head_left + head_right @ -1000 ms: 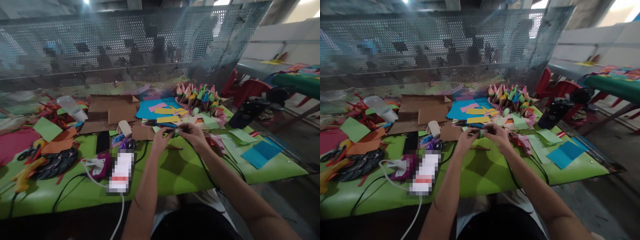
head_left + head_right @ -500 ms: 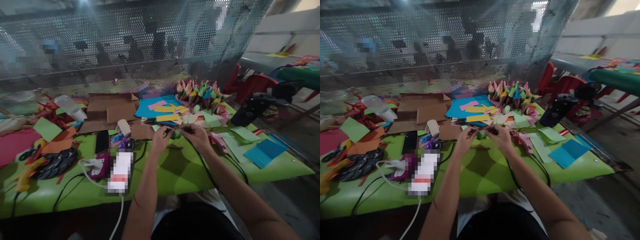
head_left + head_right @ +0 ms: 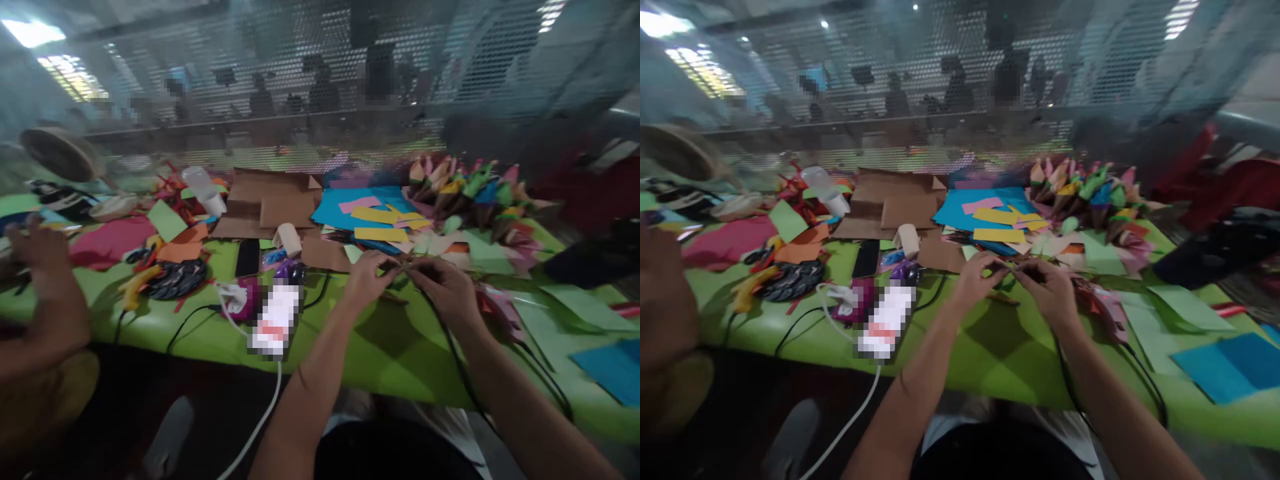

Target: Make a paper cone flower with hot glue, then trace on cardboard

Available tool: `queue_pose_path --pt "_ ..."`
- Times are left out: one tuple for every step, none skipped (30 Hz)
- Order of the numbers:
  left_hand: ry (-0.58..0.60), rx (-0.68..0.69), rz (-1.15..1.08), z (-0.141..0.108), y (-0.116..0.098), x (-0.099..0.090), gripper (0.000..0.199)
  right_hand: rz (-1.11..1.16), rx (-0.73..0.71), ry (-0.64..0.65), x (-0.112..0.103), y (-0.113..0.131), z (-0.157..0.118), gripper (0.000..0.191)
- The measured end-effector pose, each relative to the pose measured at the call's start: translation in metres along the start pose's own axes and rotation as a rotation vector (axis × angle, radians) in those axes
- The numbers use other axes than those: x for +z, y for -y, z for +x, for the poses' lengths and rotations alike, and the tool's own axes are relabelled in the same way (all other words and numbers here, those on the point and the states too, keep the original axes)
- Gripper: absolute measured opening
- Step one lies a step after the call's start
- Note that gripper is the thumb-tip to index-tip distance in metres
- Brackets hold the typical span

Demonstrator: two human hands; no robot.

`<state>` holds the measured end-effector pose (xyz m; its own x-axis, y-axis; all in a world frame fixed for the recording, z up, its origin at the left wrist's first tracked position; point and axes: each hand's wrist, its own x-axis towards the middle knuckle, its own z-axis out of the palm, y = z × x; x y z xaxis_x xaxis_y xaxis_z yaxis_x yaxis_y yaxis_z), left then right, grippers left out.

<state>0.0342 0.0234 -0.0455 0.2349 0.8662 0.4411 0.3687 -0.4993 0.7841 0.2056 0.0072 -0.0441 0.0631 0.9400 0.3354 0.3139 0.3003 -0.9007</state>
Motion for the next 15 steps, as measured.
queue_pose_path --pt "0.012 -0.002 0.023 0.000 0.000 0.001 0.004 -0.030 -0.005 0.000 -0.001 0.000 0.000 0.030" --pt "0.012 -0.003 0.045 -0.001 -0.001 0.002 0.005 -0.049 -0.006 -0.003 -0.002 -0.001 -0.001 0.031" --pt "0.024 0.001 0.057 -0.001 -0.001 0.003 0.007 -0.064 0.000 -0.002 -0.003 -0.002 -0.001 0.032" --pt "0.033 0.002 0.058 -0.002 -0.001 0.003 0.008 -0.081 0.009 -0.007 -0.003 -0.003 -0.002 0.032" --pt "0.041 0.001 0.051 -0.002 -0.001 0.004 0.008 -0.097 0.020 -0.019 -0.004 -0.004 -0.002 0.033" --pt "0.045 -0.005 0.035 -0.003 -0.002 0.005 0.008 -0.114 0.034 -0.031 -0.005 -0.005 -0.002 0.033" --pt "0.047 -0.017 0.016 -0.003 -0.002 0.006 0.009 -0.131 0.049 -0.044 -0.006 -0.007 -0.003 0.032" --pt "0.049 -0.030 -0.004 -0.003 -0.002 0.006 0.009 -0.143 0.063 -0.058 -0.007 -0.008 -0.003 0.031" --pt "0.050 -0.043 -0.023 -0.003 -0.001 0.006 0.010 -0.152 0.077 -0.068 -0.008 -0.009 -0.003 0.030" --pt "0.050 -0.055 -0.038 -0.003 -0.001 0.006 0.010 -0.158 0.091 -0.072 -0.008 -0.010 -0.003 0.029" --pt "0.049 -0.063 -0.047 -0.003 -0.001 0.006 0.009 -0.161 0.102 -0.075 -0.008 -0.011 -0.003 0.027" --pt "0.046 -0.066 -0.051 -0.003 0.000 0.006 0.008 -0.165 0.108 -0.078 -0.008 -0.011 -0.003 0.026" --pt "0.040 -0.066 -0.049 -0.003 0.000 0.006 0.008 -0.167 0.107 -0.079 -0.008 -0.011 -0.003 0.025" --pt "0.032 -0.063 -0.042 -0.004 0.000 0.006 0.007 -0.172 0.100 -0.078 -0.008 -0.011 -0.002 0.025" --pt "0.022 -0.057 -0.031 -0.004 0.001 0.006 0.007 -0.180 0.091 -0.076 -0.008 -0.011 -0.002 0.024"
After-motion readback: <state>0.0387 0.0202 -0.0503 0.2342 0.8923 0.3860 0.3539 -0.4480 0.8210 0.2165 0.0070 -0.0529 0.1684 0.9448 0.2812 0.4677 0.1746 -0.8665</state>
